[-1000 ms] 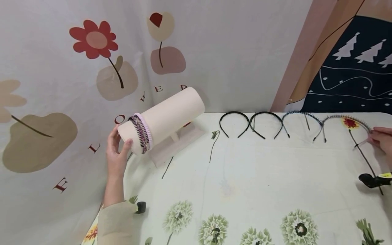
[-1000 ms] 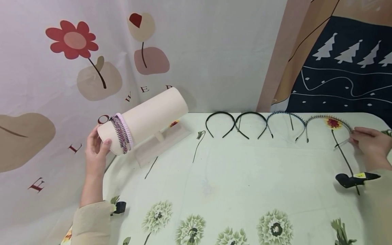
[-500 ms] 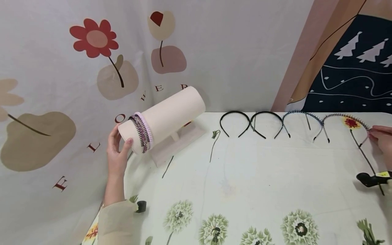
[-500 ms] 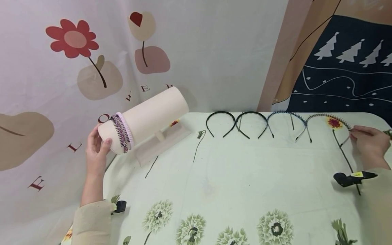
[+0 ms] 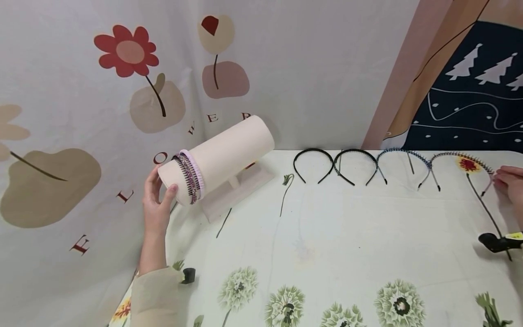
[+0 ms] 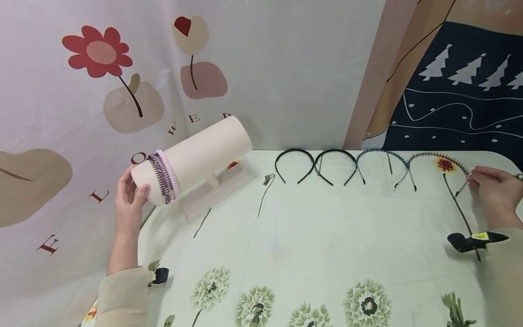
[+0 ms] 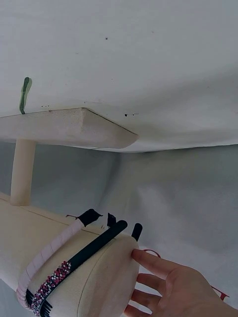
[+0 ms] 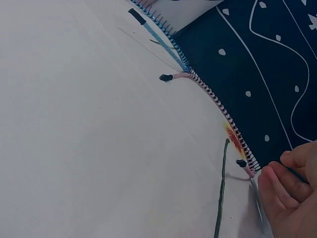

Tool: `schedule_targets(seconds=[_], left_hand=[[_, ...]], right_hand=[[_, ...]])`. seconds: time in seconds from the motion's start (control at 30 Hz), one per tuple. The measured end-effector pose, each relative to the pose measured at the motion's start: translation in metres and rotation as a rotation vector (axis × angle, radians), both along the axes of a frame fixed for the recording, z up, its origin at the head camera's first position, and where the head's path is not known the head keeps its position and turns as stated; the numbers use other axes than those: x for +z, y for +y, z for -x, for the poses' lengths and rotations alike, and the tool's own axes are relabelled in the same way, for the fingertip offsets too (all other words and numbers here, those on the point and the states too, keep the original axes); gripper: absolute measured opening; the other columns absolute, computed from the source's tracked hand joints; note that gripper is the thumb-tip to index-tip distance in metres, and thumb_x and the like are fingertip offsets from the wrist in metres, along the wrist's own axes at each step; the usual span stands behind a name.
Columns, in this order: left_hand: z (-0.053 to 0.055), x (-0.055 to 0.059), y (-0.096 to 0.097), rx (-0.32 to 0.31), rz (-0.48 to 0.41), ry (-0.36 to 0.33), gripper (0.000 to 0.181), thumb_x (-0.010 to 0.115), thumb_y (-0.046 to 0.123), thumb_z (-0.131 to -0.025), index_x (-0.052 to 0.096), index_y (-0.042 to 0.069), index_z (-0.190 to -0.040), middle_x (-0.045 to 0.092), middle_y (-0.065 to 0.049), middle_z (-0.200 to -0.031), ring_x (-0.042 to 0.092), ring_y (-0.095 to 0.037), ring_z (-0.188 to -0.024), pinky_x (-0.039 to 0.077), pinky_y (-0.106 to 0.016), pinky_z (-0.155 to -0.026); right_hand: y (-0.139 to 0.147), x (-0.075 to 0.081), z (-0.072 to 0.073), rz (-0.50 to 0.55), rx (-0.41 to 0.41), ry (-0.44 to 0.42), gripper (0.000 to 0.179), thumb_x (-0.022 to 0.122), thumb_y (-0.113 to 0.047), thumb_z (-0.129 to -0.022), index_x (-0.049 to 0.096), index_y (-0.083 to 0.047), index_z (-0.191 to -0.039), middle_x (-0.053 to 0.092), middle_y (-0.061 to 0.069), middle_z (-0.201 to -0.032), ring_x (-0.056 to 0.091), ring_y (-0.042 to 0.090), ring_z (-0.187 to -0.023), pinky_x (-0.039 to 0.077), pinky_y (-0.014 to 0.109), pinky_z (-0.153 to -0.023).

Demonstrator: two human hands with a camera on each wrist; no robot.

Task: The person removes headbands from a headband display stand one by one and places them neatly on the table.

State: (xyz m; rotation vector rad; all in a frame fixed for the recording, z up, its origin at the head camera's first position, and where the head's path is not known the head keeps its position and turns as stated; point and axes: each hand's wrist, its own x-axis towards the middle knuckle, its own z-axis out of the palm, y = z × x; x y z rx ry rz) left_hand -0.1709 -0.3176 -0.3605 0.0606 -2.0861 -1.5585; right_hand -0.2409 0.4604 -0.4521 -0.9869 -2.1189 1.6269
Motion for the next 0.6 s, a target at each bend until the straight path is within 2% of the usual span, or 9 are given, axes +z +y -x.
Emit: schedule_targets(seconds=[0.17, 0.33, 0.43, 0.53, 0.6], left_hand=[[-0.0003, -0.0004, -0.0003, 0.000, 0.001, 0.003, 0.064, 0.062, 0.008, -0.095, 0.037, 0.013, -0.153, 0.037, -0.003, -0.159, 0.030, -0.018, -0.151, 0.030, -0.038, -0.122], [-0.0003, -0.0011, 0.0000, 0.002, 0.000, -0.007, 0.064, 0.063, 0.010, -0.095, 0.037, 0.016, -0.153, 0.036, -0.002, -0.160, 0.029, -0.017, -0.151, 0.028, -0.042, -0.124], [0.0004, -0.0020, -0.0011, -0.015, -0.013, 0.019, 0.064, 0.062, 0.008, -0.094, 0.038, 0.015, -0.152, 0.037, -0.003, -0.159, 0.030, -0.018, -0.150, 0.033, -0.029, -0.120], [0.0010, -0.0027, -0.0024, -0.034, -0.021, 0.056, 0.063, 0.062, 0.006, -0.093, 0.040, 0.013, -0.151, 0.039, -0.006, -0.158, 0.032, -0.018, -0.149, 0.039, -0.014, -0.108], [0.0012, -0.0030, -0.0031, -0.040, -0.025, 0.067, 0.062, 0.062, 0.005, -0.093, 0.040, 0.013, -0.151, 0.039, -0.008, -0.157, 0.033, -0.018, -0.148, 0.041, -0.009, -0.102]], right_hand=[[0.0020, -0.0035, 0.0023, -0.008, -0.007, 0.027, 0.031, 0.047, -0.018, -0.105, 0.057, -0.047, -0.100, 0.048, -0.035, -0.084, 0.048, -0.019, -0.067, 0.040, -0.001, -0.053], [0.0038, -0.0075, 0.0038, -0.017, 0.005, 0.058, 0.024, 0.049, -0.023, -0.103, 0.058, -0.045, -0.103, 0.050, -0.035, -0.084, 0.049, -0.019, -0.069, 0.040, -0.001, -0.054], [0.0041, -0.0091, 0.0038, -0.011, 0.023, 0.092, 0.021, 0.051, -0.025, -0.102, 0.061, -0.042, -0.109, 0.053, -0.034, -0.085, 0.051, -0.018, -0.071, 0.042, 0.000, -0.054], [0.0051, -0.0102, 0.0032, -0.011, 0.043, 0.099, 0.024, 0.052, -0.027, -0.100, 0.062, -0.041, -0.117, 0.053, -0.034, -0.089, 0.052, -0.017, -0.075, 0.043, 0.000, -0.056], [0.0046, -0.0093, 0.0024, 0.002, 0.057, 0.096, 0.027, 0.052, -0.026, -0.101, 0.061, -0.039, -0.121, 0.054, -0.034, -0.091, 0.052, -0.016, -0.078, 0.043, 0.000, -0.056]])
